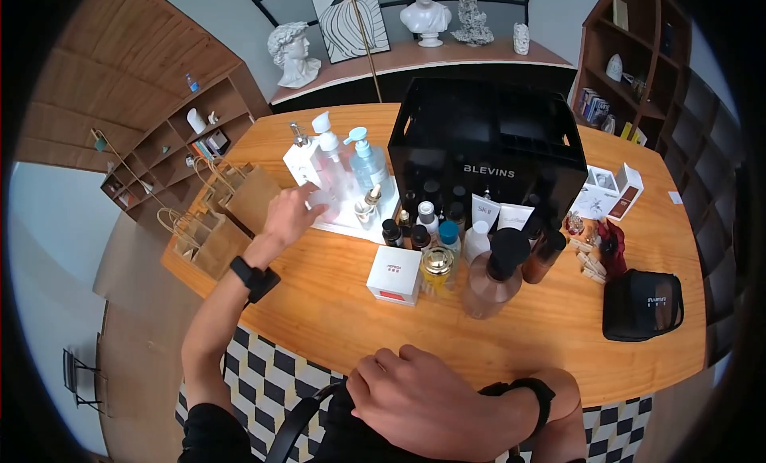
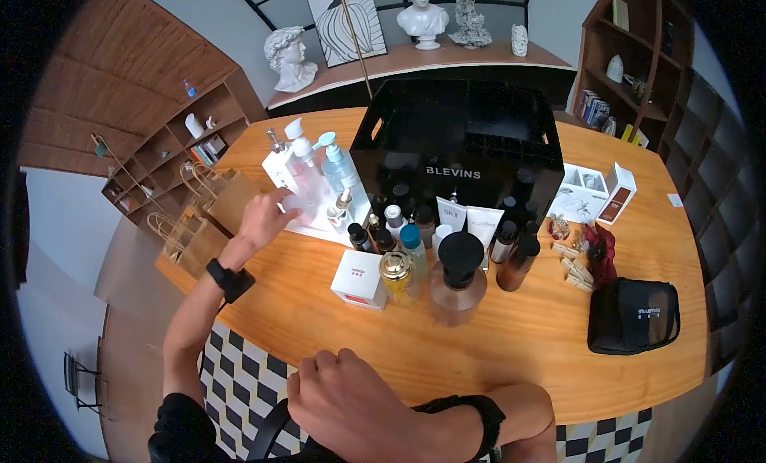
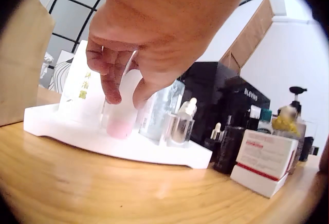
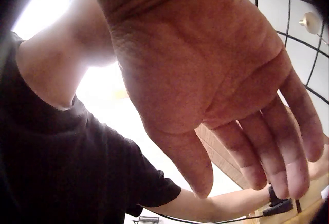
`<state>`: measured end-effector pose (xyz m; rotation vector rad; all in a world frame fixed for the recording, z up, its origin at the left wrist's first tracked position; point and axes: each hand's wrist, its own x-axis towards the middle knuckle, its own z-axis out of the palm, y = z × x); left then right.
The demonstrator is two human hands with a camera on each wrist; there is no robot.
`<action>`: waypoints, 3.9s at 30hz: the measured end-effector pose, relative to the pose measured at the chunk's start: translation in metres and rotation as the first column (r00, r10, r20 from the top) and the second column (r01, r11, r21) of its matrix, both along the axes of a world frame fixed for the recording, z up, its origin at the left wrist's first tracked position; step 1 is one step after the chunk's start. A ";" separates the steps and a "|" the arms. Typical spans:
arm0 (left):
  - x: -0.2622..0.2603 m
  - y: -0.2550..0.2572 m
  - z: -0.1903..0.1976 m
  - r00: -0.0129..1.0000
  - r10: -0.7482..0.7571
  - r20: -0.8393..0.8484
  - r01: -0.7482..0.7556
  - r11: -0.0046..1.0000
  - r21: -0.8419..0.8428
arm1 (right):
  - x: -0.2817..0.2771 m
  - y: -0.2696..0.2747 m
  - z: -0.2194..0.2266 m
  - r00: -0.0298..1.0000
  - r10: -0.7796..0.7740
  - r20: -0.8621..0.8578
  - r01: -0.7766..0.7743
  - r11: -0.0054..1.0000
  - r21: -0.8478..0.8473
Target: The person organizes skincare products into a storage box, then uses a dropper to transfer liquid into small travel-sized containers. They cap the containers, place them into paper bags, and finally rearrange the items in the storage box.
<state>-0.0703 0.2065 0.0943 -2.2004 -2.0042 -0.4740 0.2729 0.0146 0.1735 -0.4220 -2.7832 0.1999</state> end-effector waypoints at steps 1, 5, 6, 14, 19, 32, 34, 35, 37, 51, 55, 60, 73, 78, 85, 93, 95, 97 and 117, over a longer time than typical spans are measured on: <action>0.001 -0.007 0.010 1.000 0.000 0.003 0.000 1.000 0.000 | -0.003 0.002 -0.003 1.000 0.014 0.019 -0.013 0.999 -0.039; 0.000 -0.043 0.041 0.995 0.096 0.037 -0.093 0.991 -0.092 | -0.010 0.014 -0.008 1.000 0.013 0.007 -0.012 0.998 -0.059; -0.003 -0.050 0.041 0.993 0.119 0.016 -0.116 0.985 -0.125 | -0.013 0.017 -0.011 1.000 0.016 0.004 -0.016 0.998 -0.062; -0.041 -0.056 0.008 0.994 0.083 -0.064 -0.094 0.978 -0.188 | -0.026 0.026 -0.024 0.990 -0.062 0.130 0.071 0.995 -0.071; -0.054 -0.055 0.004 0.999 0.038 -0.036 -0.045 0.973 -0.226 | -0.029 0.027 -0.027 0.992 -0.043 0.116 0.056 0.992 -0.113; -0.043 -0.057 0.021 0.990 0.024 -0.142 -0.064 0.957 -0.283 | -0.024 0.027 -0.022 0.992 -0.022 0.122 0.033 0.995 -0.090; -0.045 -0.057 0.023 0.991 0.035 -0.130 -0.069 0.962 -0.264 | -0.025 0.026 -0.023 0.995 -0.024 0.100 0.032 0.996 -0.082; -0.047 -0.057 0.023 0.990 0.042 -0.134 -0.076 0.962 -0.262 | -0.025 0.026 -0.022 0.995 -0.021 0.098 0.029 0.996 -0.083; -0.051 -0.055 0.019 0.991 0.040 -0.125 -0.073 0.958 -0.276 | -0.025 0.026 -0.022 0.995 -0.011 0.097 0.019 0.996 -0.081; 0.029 -0.018 0.010 0.978 -0.159 0.138 0.172 0.981 -0.088 | -0.026 0.025 -0.021 0.991 -0.030 0.128 0.041 0.995 -0.086; 0.058 -0.006 0.002 0.979 -0.140 0.151 0.162 0.976 -0.148 | -0.023 0.024 -0.020 0.992 -0.035 0.120 0.047 0.994 -0.096; 0.074 0.004 -0.004 0.990 -0.124 0.073 0.134 0.979 -0.155 | -0.021 0.023 -0.018 0.990 -0.027 0.138 0.037 0.997 -0.067; 0.075 0.007 0.008 0.978 -0.100 0.181 0.124 0.984 -0.129 | -0.020 0.020 -0.018 0.997 -0.044 0.066 0.047 0.998 -0.045; 0.060 -0.009 0.019 0.978 -0.107 0.179 0.127 0.987 -0.102 | -0.020 0.019 -0.018 0.996 -0.037 0.079 0.040 0.999 -0.030; 0.045 -0.047 0.015 0.988 -0.109 0.110 0.127 0.976 -0.177 | -0.023 0.017 -0.021 0.993 -0.049 0.106 0.051 0.998 -0.022; 0.034 -0.058 0.005 0.992 -0.102 0.079 0.115 0.976 -0.186 | -0.022 0.020 -0.022 0.993 -0.045 0.107 0.054 0.995 -0.079; 0.033 -0.059 0.007 0.996 -0.076 0.048 0.084 0.974 -0.210 | -0.022 0.021 -0.021 0.995 -0.037 0.096 0.046 0.995 -0.090; 0.031 -0.060 0.006 0.995 -0.083 0.054 0.092 0.974 -0.208 | -0.023 0.021 -0.021 0.996 -0.031 0.085 0.039 0.994 -0.099; 0.055 -0.141 0.014 0.798 -0.601 -0.044 0.584 0.754 0.301 | -0.011 0.030 -0.009 0.976 -0.124 0.179 0.147 0.982 -0.119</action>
